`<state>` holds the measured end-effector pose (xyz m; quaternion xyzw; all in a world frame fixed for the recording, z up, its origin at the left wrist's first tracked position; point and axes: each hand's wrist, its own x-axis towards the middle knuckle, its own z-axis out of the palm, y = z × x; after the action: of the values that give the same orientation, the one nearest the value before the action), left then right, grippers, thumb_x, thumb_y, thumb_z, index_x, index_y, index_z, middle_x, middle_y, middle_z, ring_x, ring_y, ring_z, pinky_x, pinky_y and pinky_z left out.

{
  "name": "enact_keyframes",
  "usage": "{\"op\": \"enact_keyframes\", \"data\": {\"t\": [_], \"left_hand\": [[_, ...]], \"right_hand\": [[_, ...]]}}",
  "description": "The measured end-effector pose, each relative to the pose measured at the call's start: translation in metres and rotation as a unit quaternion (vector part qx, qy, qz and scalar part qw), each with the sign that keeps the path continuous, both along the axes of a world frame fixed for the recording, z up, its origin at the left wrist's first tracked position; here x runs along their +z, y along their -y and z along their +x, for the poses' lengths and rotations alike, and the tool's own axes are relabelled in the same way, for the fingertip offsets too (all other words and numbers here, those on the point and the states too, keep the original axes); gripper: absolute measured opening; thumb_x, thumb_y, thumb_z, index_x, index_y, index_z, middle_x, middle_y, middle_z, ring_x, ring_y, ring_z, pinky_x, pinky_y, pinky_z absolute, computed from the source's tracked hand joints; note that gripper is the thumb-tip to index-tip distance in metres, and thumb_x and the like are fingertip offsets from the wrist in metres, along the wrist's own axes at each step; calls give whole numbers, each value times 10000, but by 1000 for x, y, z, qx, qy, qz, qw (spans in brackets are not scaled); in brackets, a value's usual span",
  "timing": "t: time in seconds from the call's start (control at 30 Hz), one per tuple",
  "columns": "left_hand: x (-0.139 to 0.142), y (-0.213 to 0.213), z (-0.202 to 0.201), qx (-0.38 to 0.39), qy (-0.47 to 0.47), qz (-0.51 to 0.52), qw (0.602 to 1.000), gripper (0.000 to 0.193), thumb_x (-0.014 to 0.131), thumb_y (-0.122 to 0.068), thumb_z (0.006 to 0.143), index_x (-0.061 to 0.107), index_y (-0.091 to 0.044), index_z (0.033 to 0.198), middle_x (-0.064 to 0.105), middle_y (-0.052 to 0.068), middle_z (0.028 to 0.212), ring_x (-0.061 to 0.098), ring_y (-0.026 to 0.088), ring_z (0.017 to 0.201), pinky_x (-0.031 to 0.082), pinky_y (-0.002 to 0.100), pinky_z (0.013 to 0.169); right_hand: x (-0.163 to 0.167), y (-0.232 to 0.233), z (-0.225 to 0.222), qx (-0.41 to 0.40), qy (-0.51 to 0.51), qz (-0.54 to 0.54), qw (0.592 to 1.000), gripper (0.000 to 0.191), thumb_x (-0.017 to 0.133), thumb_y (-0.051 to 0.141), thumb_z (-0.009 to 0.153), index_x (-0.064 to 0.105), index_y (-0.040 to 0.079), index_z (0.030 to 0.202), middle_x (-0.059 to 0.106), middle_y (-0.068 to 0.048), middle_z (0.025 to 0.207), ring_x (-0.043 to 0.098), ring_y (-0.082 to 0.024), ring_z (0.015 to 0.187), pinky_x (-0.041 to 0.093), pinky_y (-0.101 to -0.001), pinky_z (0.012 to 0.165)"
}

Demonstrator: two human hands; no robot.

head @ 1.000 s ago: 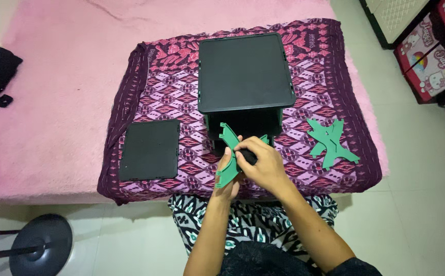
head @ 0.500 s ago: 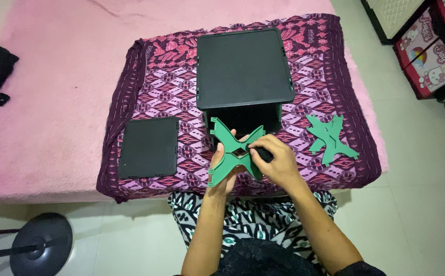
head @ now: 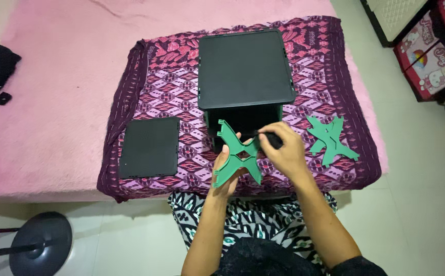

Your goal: The person smooths the edges of green X-shaped foam pieces using a black sanding block. They hold each piece in one hand and rub the edges with the block, then place the finished piece on a black tray. The person repeats this process with multiple foam pieces.

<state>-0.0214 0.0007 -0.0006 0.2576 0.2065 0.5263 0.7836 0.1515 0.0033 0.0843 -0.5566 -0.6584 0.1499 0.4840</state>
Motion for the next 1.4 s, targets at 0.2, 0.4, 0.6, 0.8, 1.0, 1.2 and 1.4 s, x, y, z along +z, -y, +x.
{"op": "enact_keyframes", "data": {"t": [0.2,0.4,0.6,0.8,1.0,1.2,1.4], "left_hand": [[-11,6,19,-16,-2,-21,1000,519,441,-478,1077,557,-57,1357,686,101,1178,703,200,1018,619,410,807],[-4,-4,9,32,63,-74,995,615,463,-420,1072,452,-22,1542,613,96,1431,682,179,1263,612,338,1040],[-5,0,1,-3,31,2,1000,657,466,-507,1073,398,-102,1586,587,111,1334,653,213,1111,606,414,884],[-6,-3,0,-4,39,7,999,668,440,-516,1081,368,-103,1601,597,146,1322,664,237,1113,622,432,858],[-1,-1,-3,6,10,21,1000,695,429,-527,1081,318,-95,1613,552,224,1469,676,296,1121,613,427,837],[4,3,0,-5,-9,-3,1000,715,406,-566,1016,304,-133,1576,567,196,1448,707,331,1087,623,447,824],[-4,0,12,-8,33,-23,999,586,456,-513,1092,496,-65,1468,619,117,1317,641,236,1160,559,436,940]], "right_hand": [[18,3,-35,58,-27,14,998,137,732,132,889,732,68,1011,726,-78,993,741,-243,895,574,-322,791],[20,17,-47,87,17,21,996,155,737,148,877,724,74,1012,726,-73,1031,740,-259,940,576,-339,789],[7,18,-38,57,36,-9,998,151,739,157,854,745,103,995,737,-50,1016,737,-244,908,576,-336,767],[-7,16,-22,46,27,-27,998,158,719,162,866,738,113,1015,732,-41,1023,739,-246,924,573,-340,776],[-27,3,-2,-21,41,-96,994,161,719,190,860,745,117,1001,721,-62,984,726,-272,891,557,-358,744],[-25,-10,6,-65,32,-68,995,145,740,182,877,748,92,990,722,-90,978,716,-291,908,545,-365,772],[-14,6,-31,28,-33,7,999,135,744,128,882,737,65,1001,726,-95,984,735,-259,909,565,-331,806]]}}
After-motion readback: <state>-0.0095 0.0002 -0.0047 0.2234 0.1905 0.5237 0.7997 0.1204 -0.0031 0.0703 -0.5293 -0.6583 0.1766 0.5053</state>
